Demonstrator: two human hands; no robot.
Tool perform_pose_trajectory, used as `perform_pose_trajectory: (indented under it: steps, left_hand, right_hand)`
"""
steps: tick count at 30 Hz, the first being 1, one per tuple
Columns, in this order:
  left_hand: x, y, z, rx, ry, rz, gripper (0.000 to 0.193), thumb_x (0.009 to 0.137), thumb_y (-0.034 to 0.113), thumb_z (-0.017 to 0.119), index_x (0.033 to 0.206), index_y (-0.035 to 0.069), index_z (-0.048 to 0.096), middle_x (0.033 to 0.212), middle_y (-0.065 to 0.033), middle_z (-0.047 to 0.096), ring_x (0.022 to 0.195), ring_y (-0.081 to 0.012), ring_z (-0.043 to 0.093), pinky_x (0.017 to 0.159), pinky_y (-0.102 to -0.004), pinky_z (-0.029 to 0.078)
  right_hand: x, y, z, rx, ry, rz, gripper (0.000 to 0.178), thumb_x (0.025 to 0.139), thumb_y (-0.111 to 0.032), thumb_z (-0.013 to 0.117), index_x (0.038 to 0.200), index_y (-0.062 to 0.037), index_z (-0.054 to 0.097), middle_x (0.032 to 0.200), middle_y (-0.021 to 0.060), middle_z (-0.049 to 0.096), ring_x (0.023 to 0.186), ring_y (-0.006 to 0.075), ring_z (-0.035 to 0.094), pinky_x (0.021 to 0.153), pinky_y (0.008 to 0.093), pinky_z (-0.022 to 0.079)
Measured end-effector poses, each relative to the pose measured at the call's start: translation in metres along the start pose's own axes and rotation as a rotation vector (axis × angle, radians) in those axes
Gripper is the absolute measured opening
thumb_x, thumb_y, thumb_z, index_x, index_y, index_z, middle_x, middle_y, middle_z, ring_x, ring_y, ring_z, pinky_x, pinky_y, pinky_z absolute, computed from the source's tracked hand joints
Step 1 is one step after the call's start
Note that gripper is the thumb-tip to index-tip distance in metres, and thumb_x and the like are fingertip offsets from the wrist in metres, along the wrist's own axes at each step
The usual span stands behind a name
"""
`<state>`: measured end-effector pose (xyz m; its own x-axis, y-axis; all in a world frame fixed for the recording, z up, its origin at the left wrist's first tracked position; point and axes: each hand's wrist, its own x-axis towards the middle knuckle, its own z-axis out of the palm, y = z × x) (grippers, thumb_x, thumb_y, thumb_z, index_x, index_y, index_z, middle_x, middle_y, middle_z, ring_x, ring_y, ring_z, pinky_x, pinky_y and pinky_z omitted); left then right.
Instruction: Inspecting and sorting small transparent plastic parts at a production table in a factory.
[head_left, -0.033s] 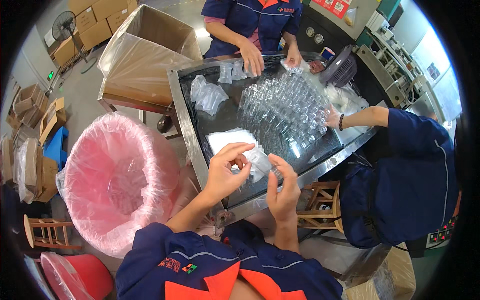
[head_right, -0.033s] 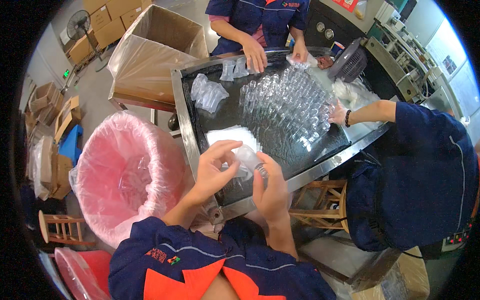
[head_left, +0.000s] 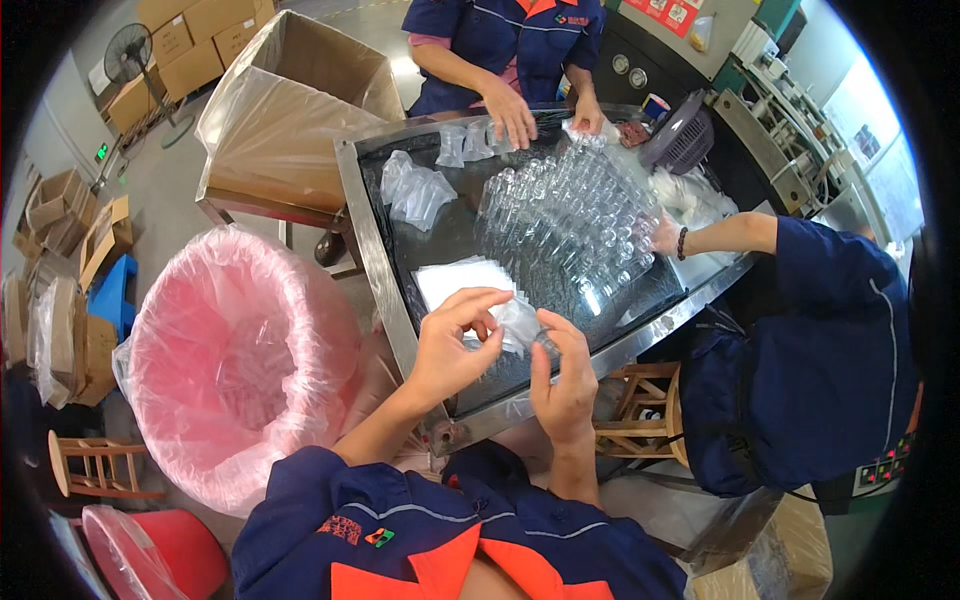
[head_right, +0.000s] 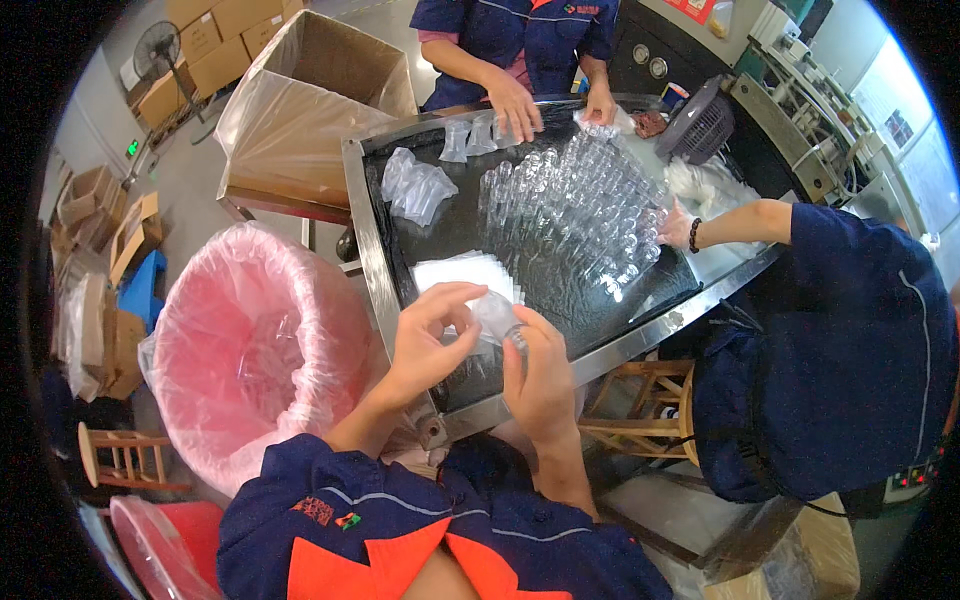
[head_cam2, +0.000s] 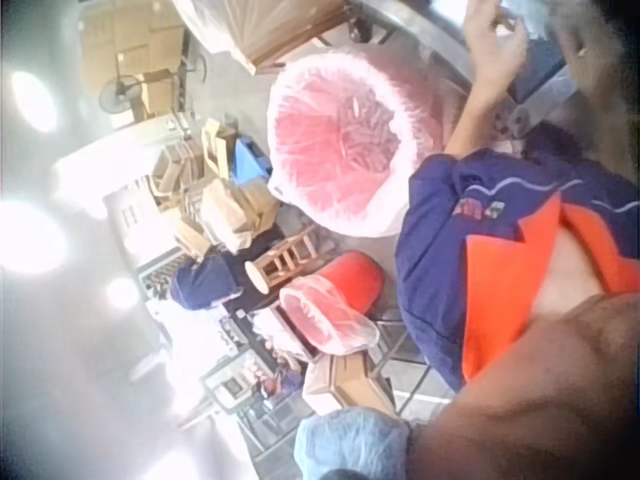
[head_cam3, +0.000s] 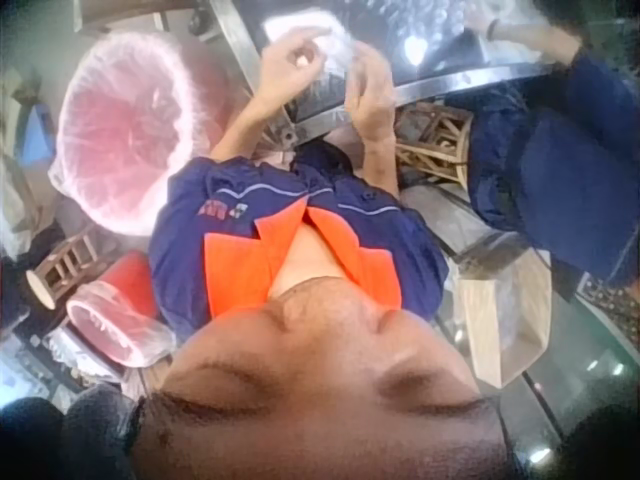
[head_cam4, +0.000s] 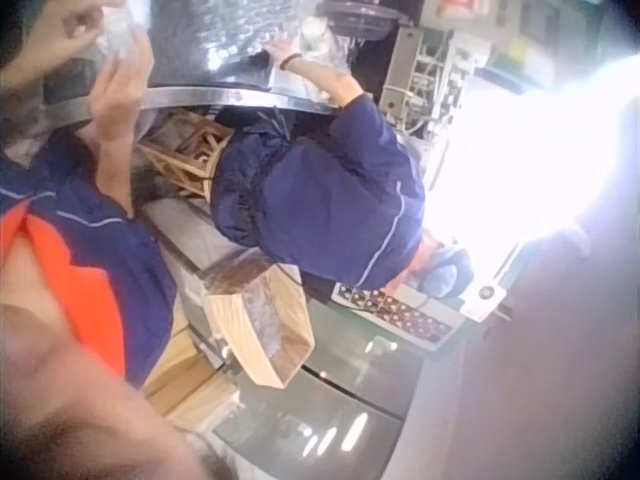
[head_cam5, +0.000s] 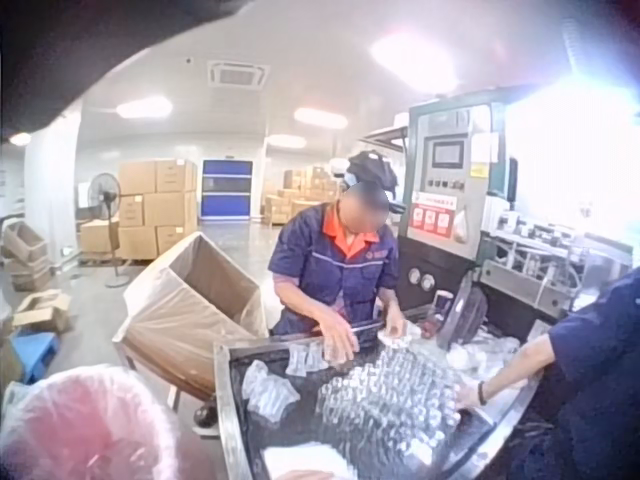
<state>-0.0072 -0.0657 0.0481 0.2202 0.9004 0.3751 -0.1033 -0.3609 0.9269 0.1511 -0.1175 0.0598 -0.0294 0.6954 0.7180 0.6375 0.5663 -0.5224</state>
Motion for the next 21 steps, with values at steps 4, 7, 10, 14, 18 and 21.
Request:
perform_pose_trajectory:
  steps: [4,7,10,14,18,21]
  left_hand:
    - [0.000,0.005,-0.003,0.022,-0.261,0.142,0.049,0.072,-0.007,0.065,0.120,0.003,0.063,0.122,-0.0111,0.060,0.083,-0.0119,0.059,0.066,-0.0233,0.049]
    - [0.017,0.006,-0.005,0.170,-0.229,0.246,0.058,0.071,-0.001,0.072,0.128,0.005,0.057,0.123,-0.0121,0.059,0.090,-0.0193,0.061,0.076,-0.0315,0.050]
    - [0.041,-0.008,-0.008,0.445,-0.283,0.376,0.067,0.074,0.007,0.073,0.136,0.005,0.047,0.120,-0.0160,0.059,0.102,-0.0325,0.059,0.093,-0.0413,0.042]
    - [0.081,-0.063,-0.023,0.572,-0.273,0.266,0.060,0.079,0.007,0.069,0.134,0.006,0.046,0.115,-0.0209,0.059,0.105,-0.0381,0.058,0.094,-0.0433,0.044]
    - [0.127,-0.097,-0.043,0.819,0.057,0.001,0.056,0.079,0.012,0.070,0.132,0.012,0.049,0.115,-0.0202,0.059,0.106,-0.0382,0.057,0.088,-0.0461,0.048]
    - [0.142,-0.126,-0.063,1.140,0.168,0.085,0.053,0.077,0.016,0.072,0.127,0.013,0.054,0.118,-0.0187,0.057,0.109,-0.0385,0.055,0.086,-0.0467,0.048]
  right_hand:
    - [0.019,-0.002,0.006,-0.314,-0.092,-0.061,0.026,0.082,0.006,0.059,0.107,0.0028,0.064,0.115,0.0214,0.057,0.097,0.0331,0.060,0.078,0.0365,0.050]
    - [0.013,0.022,0.010,-0.037,-0.084,0.132,0.023,0.080,0.004,0.063,0.103,0.0020,0.063,0.109,0.0181,0.057,0.093,0.0315,0.059,0.076,0.0357,0.049]
    - [0.023,0.044,0.017,0.011,-0.075,0.138,0.021,0.081,0.004,0.062,0.102,0.0027,0.062,0.099,0.0154,0.059,0.080,0.0287,0.061,0.070,0.0348,0.049]
    - [0.047,0.076,0.029,0.018,-0.002,0.128,0.020,0.081,0.002,0.062,0.101,0.0024,0.062,0.093,0.0149,0.061,0.075,0.0295,0.061,0.069,0.0358,0.050]
    - [0.067,0.135,0.004,-0.556,0.205,0.196,0.028,0.082,-0.002,0.063,0.110,-0.0013,0.060,0.105,0.0174,0.057,0.098,0.0337,0.055,0.085,0.0415,0.045]
    - [0.067,0.156,0.001,-0.830,0.234,0.284,0.032,0.082,-0.006,0.065,0.113,-0.0027,0.059,0.111,0.0177,0.053,0.105,0.0351,0.050,0.090,0.0436,0.042]
